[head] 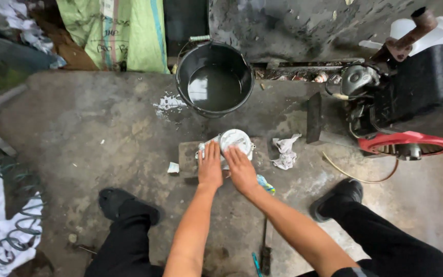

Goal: Cleaning metal engine components using a cloth and cleaning solution from a bucket

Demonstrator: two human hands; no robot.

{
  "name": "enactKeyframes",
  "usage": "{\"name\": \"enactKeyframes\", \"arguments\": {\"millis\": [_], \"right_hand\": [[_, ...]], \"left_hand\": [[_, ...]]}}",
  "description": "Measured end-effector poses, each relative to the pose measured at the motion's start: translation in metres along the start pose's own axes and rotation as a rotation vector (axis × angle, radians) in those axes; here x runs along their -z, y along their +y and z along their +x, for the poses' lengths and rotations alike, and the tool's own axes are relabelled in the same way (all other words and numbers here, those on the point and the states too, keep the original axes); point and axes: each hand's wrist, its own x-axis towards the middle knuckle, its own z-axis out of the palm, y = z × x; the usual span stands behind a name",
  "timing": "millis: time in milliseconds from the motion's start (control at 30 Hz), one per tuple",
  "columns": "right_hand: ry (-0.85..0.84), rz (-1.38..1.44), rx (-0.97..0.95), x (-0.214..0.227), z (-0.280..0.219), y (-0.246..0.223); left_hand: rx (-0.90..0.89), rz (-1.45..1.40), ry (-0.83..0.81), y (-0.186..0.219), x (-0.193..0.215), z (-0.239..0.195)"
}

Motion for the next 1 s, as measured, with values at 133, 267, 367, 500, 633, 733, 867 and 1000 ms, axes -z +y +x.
{"name": "enactKeyframes", "arguments": {"millis": [133, 267, 367, 500, 633, 733, 867, 1000], "right_hand": [[-0.006, 0.048, -0.037, -0.015, 0.016, 0.041], [0.054, -0.031, -0.128, -0.03, 0.03, 0.049], [0.052, 0.001, -0.035, -0.004, 0.011, 0.015], [0.061, 0.069, 0.114, -0.003, 0.011, 0.03], [0.106, -0.161, 0.011, -0.036, 0.035, 0.067], [0.077, -0.134, -0.039, -0.02, 0.019, 0.033], [0.029, -0.024, 0.105, 0.029, 0.016, 0.006], [0.071, -0.136, -0.023, -0.021, 0.042, 0.053]], "left_hand": [[0.045, 0.078, -0.026, 0.018, 0.012, -0.011], [0.069, 0.097, -0.025, 0.026, 0.023, -0.012], [0.062, 0.101, -0.036, 0.024, 0.017, -0.011], [0.068, 0.069, -0.028, 0.027, 0.032, -0.016], [0.087, 0.042, -0.121, 0.023, 0.025, -0.008], [0.087, 0.037, -0.13, 0.02, 0.017, -0.007], [0.126, 0.039, -0.1, 0.032, 0.037, -0.014], [0.15, 0.023, -0.163, 0.029, 0.028, -0.007]]}}
